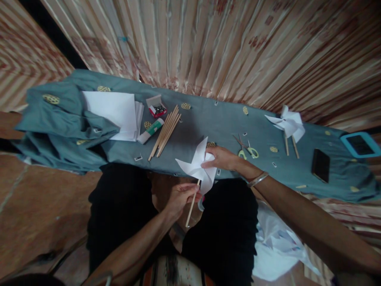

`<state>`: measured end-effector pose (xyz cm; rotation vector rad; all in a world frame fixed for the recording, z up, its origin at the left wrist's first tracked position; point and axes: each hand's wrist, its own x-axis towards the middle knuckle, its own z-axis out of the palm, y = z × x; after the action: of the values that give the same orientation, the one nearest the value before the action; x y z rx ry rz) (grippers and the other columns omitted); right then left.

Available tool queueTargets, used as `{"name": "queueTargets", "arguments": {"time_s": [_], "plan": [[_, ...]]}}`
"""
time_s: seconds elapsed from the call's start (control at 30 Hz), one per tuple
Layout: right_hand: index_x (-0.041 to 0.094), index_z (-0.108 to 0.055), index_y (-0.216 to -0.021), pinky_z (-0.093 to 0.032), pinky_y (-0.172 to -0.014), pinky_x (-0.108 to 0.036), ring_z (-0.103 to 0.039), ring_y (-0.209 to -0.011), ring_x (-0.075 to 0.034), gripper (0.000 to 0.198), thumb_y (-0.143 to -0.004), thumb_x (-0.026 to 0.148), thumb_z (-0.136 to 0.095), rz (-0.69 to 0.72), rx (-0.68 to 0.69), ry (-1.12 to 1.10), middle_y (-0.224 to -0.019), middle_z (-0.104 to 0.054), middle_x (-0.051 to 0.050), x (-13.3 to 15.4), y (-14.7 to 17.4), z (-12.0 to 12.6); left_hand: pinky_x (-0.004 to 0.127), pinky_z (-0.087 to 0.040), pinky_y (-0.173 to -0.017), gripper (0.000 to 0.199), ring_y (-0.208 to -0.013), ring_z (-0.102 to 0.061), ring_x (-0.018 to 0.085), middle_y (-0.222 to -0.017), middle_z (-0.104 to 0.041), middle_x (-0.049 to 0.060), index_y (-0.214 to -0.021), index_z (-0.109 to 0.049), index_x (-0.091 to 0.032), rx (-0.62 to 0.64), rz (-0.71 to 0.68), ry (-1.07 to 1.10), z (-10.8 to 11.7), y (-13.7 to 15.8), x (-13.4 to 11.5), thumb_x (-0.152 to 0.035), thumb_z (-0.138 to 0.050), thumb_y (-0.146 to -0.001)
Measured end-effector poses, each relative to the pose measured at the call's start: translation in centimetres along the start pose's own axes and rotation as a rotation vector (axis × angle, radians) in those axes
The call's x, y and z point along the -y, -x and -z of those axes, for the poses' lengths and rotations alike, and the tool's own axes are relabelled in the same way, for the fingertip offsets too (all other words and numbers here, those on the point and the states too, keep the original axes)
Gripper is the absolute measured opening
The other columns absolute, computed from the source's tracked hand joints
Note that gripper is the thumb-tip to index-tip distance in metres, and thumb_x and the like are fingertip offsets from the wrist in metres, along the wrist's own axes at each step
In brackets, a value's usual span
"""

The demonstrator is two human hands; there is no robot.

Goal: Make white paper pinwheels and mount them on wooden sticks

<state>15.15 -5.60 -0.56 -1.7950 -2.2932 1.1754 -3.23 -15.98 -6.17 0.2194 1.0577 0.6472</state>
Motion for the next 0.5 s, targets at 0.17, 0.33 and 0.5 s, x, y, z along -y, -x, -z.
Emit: {"name": "queueTargets", "arguments": {"time_s": [0.17,0.33,0.5], "plan": [[0.017,-0.070,-0.104,-0.046,-0.076,-0.030,-0.068,-0.092,-0.024,0.032,-0.074,0.029,-0.073,-0.105,0.111,0.147,-0.100,-0.074,-0.007,1.0,-0.4,0.5,0.020,-0.052,-0.050,0.017,-0.048,-0.064,0.012,-0.061,-0.071,0.004,-0.069,-0.072,-0.010,-0.018,0.014,-0.020,-0.1,-0.1,0.1,-0.018,-0.085,-0.061],[0.015,-0.070,-0.099,-0.043,-0.068,-0.028,-0.066,-0.088,-0.024,0.033,-0.074,0.037,-0.073,-0.045,0.174,0.326,-0.098,-0.072,-0.009,1.0,-1.3,1.1,0.020,-0.052,-0.050,0.011,-0.050,-0.065,0.012,-0.064,-0.071,0.005,-0.071,-0.072,-0.010,-0.002,0.052,-0.025,-0.1,-0.1,-0.1,-0.014,-0.081,-0.067],[0.014,-0.070,-0.098,-0.041,-0.066,-0.028,-0.065,-0.084,-0.023,0.032,-0.077,0.038,-0.071,-0.019,0.259,0.422,-0.095,-0.072,-0.009,1.7,-1.8,1.7,0.021,-0.053,-0.052,0.018,-0.052,-0.065,0.012,-0.065,-0.071,0.006,-0.075,-0.074,-0.008,0.093,0.092,-0.054,-0.1,0.1,-0.2,-0.022,-0.082,-0.067]]}}
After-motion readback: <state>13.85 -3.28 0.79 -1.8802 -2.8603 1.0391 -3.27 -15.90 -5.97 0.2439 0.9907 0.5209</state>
